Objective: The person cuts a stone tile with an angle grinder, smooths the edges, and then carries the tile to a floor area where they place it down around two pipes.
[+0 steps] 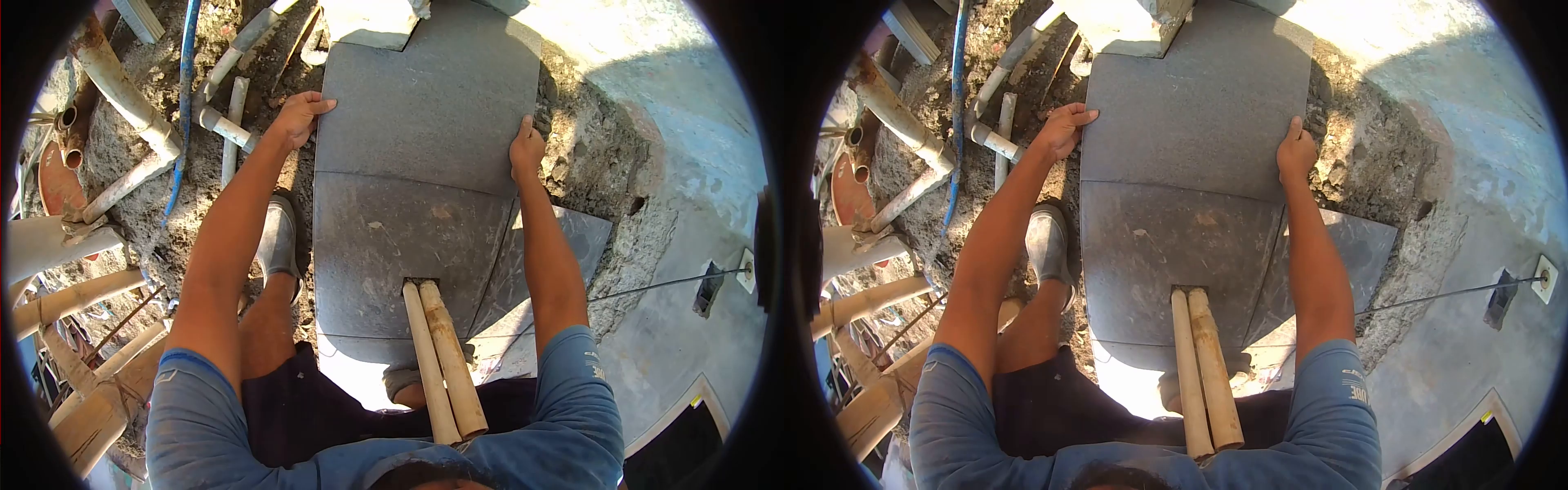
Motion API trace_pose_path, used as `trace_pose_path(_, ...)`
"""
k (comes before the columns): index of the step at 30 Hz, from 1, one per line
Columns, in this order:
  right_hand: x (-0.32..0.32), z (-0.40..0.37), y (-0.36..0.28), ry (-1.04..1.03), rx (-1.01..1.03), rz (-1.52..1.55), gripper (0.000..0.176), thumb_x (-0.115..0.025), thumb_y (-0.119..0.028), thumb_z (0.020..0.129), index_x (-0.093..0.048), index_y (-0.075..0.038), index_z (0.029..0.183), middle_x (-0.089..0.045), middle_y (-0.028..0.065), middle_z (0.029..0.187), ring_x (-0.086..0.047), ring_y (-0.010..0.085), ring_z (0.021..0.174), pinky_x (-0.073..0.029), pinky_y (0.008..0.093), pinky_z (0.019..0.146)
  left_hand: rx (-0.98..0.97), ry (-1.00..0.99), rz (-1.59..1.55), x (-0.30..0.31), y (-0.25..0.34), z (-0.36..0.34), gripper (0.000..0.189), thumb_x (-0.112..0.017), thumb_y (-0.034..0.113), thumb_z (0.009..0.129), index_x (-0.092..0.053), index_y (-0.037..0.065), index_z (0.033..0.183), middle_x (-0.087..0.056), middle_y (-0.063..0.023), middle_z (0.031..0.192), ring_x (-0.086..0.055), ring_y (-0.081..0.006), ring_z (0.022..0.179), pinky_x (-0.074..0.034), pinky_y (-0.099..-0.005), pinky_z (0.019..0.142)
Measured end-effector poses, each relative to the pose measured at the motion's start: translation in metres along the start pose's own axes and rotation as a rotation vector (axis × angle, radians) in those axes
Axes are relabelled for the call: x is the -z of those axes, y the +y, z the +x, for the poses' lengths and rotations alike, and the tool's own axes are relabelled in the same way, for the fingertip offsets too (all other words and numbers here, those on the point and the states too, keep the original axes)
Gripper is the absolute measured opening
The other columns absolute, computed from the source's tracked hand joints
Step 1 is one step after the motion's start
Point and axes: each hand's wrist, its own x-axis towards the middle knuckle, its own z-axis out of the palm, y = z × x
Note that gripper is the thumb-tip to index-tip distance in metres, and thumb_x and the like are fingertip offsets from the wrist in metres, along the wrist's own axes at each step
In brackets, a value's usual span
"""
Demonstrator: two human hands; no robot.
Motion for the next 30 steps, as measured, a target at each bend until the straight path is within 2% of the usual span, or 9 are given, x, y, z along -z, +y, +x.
trace_pose_path(3, 0.0, -0.004, -0.006, 0.031, 0.023, -0.011, 0.063, -0.041, -0.052, 0.1, -0.06, 0.004, 0.08, -0.062, 0.0219, 0.082, -0.059, 0.0362, 0.079, -0.044, 0.0468, 0.073, 0.005, 0.012, 0.007, 0.001, -0.002, 0.0, 0.024, -0.073, 0.015, 0.086, -0.061, 0.004, 0.102, -0.063, -0.0045, 0.095, -0.057, -0.0174, 0.09, -0.044, -0.0354, 0.088)
trace_pose_path(5, 0.0, -0.006, -0.008, 0.042, 0.011, -0.036, 0.063, -0.042, -0.052, 0.099, -0.061, 0.005, 0.082, -0.062, 0.0226, 0.083, -0.06, 0.0369, 0.08, -0.044, 0.0473, 0.074, 0.009, -0.014, -0.004, 0.002, -0.002, 0.001, 0.02, -0.073, 0.016, 0.086, -0.06, 0.008, 0.1, -0.064, -0.0014, 0.094, -0.058, -0.0142, 0.089, -0.045, -0.0321, 0.087)
trace_pose_path(15, -0.001, -0.004, -0.007, 0.05, 0.005, -0.079, 0.065, -0.042, -0.054, 0.098, -0.062, 0.005, 0.082, -0.063, 0.0241, 0.085, -0.061, 0.0406, 0.082, -0.045, 0.0485, 0.076, -0.046, 0.0, -0.072, 0.0, -0.008, 0.003, 0.018, -0.072, 0.012, 0.087, -0.06, 0.007, 0.099, -0.065, -0.002, 0.091, -0.061, -0.0147, 0.088, -0.047, -0.0312, 0.087)
trace_pose_path(17, -0.001, -0.001, -0.006, 0.042, 0.008, -0.096, 0.066, -0.041, -0.056, 0.098, -0.062, 0.005, 0.083, -0.064, 0.0242, 0.086, -0.061, 0.041, 0.084, -0.045, 0.0488, 0.077, -0.058, 0.035, -0.109, -0.004, -0.009, 0.0, 0.017, -0.073, 0.009, 0.085, -0.059, 0.007, 0.095, -0.064, -0.0025, 0.088, -0.06, -0.0145, 0.08, -0.049, -0.0298, 0.079)
trace_pose_path(30, 0.002, 0.004, 0.0, 0.04, -0.03, -0.138, 0.066, -0.04, -0.059, 0.097, -0.066, 0.001, 0.089, -0.066, 0.0232, 0.092, -0.063, 0.041, 0.088, -0.047, 0.0498, 0.079, -0.072, 0.039, -0.094, -0.003, -0.017, 0.01, 0.017, -0.074, 0.011, 0.085, -0.061, 0.007, 0.095, -0.067, -0.0036, 0.088, -0.062, -0.0147, 0.081, -0.05, -0.0297, 0.082)
